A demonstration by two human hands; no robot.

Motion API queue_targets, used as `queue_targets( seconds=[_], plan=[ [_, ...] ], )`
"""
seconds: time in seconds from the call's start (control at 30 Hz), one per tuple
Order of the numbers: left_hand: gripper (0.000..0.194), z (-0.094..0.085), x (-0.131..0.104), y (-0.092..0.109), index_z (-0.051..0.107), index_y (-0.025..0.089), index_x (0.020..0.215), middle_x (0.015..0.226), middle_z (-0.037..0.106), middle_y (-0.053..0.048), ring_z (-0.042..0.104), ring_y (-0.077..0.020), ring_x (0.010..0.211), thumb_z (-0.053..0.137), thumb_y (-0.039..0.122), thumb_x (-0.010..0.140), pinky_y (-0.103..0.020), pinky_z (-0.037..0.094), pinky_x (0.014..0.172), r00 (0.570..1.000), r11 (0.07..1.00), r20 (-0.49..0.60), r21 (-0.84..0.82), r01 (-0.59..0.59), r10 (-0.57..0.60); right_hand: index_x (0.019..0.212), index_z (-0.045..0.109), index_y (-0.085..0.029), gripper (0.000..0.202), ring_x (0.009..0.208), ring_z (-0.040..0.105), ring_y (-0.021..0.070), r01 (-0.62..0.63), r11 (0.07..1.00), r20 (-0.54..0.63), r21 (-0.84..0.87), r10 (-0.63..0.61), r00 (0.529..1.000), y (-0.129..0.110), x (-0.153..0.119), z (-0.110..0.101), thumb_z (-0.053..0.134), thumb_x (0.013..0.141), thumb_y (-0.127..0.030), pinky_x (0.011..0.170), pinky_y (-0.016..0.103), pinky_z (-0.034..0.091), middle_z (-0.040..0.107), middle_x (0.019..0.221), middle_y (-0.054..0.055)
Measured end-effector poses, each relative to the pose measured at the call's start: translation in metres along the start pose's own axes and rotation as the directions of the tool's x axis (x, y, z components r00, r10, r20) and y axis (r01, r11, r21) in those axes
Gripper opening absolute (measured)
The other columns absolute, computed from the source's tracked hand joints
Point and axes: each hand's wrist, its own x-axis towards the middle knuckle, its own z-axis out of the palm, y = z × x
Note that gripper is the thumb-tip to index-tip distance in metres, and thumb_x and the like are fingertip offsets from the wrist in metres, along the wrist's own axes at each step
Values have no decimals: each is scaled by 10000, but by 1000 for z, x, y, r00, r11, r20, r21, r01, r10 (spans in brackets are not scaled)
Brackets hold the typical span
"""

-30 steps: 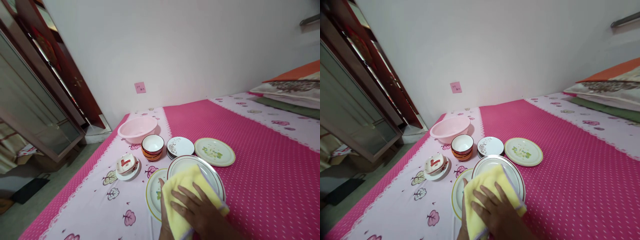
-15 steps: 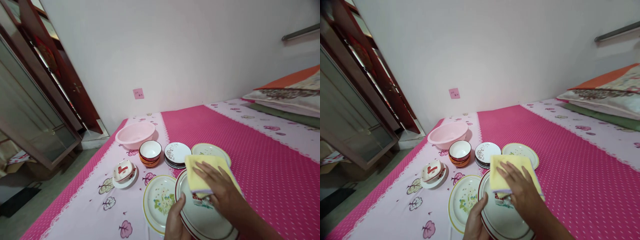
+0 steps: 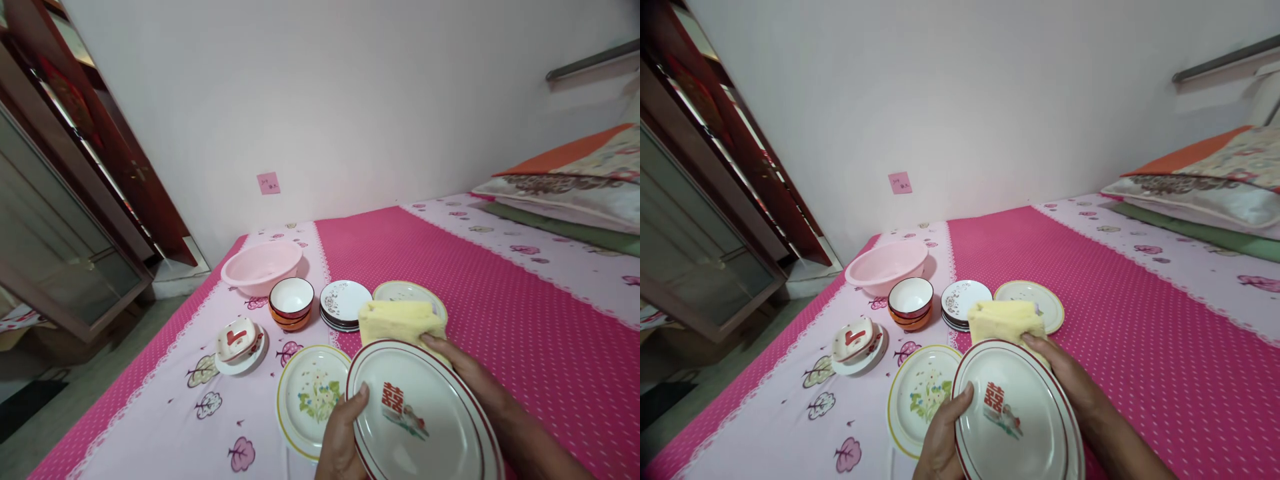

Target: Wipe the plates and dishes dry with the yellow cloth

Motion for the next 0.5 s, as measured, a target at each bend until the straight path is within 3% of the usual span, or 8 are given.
queue_targets(
  seconds=[0.13,0.3,0.5],
  plan=[
    [381,5,1,5,744,29,1117,977,812,-215,752,-392,1053,752,303,852,-546,557,1016,995,997,-75,-26,-75,72,1175,743,-187,448,1016,771,347,-186,960,43,210,181,983,7,5,2,727,788,-412,951,472,603,821,1042,99],
    [400,8,4,11,726,11,1141,1057,796,-240,730,-397,1114,704,331,902,-554,562,1023,980,982,-147,-118,-149,131,1129,753,-216,430,1121,736,339,-14,967,-84,254,36,996,17,16,2,775,738,-392,1023,466,577,815,1086,73],
    [468,-1,16,12,660,27,1283,1180,766,-239,689,-364,1208,710,293,902,-500,568,1041,927,930,-284,-199,-308,246,1113,754,-264,445,1222,682,342,154,988,-243,14,-146,959,49,9,13,791,724,-478,1047,451,566,790,1175,68]
  ],
)
